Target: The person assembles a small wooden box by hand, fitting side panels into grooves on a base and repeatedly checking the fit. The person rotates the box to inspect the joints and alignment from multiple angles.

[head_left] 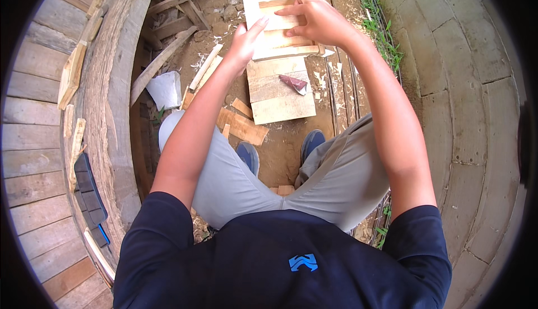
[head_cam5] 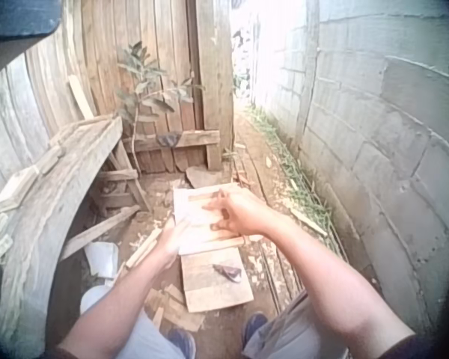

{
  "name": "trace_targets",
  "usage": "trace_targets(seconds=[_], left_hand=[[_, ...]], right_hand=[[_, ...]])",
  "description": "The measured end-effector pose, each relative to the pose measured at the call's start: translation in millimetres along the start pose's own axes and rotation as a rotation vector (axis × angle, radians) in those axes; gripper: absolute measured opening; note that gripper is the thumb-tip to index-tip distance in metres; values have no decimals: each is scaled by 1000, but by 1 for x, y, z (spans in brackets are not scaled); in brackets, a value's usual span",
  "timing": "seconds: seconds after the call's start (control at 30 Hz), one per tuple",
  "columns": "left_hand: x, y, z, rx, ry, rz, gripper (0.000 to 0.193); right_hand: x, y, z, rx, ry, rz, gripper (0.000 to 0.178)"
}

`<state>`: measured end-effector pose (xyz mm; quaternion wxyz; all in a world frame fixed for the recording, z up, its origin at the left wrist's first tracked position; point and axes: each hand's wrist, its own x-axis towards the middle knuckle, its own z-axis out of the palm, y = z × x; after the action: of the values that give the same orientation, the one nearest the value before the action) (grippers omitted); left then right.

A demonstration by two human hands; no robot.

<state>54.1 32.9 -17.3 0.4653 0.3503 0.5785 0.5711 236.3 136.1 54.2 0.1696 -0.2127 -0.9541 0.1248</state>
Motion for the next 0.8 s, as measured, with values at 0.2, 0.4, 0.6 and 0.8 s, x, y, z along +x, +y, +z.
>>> trace_targets(seconds=[0.2, 0.4, 0.6, 0.8], left_hand=[[-5, 5, 3, -39, 9, -5, 73], [-5, 5, 4, -30, 7, -9, 74], [-1, -3, 1, -36, 11, -25, 84], [5, -12, -1, -115, -8, -1, 100]], right_hand=[[3, -7, -8, 63, -3, 67, 45], [2, -4, -4, 52, 26, 46, 44], [2, 0, -2, 60, 50, 50, 45], [2, 4, 3, 109, 111, 13, 47]])
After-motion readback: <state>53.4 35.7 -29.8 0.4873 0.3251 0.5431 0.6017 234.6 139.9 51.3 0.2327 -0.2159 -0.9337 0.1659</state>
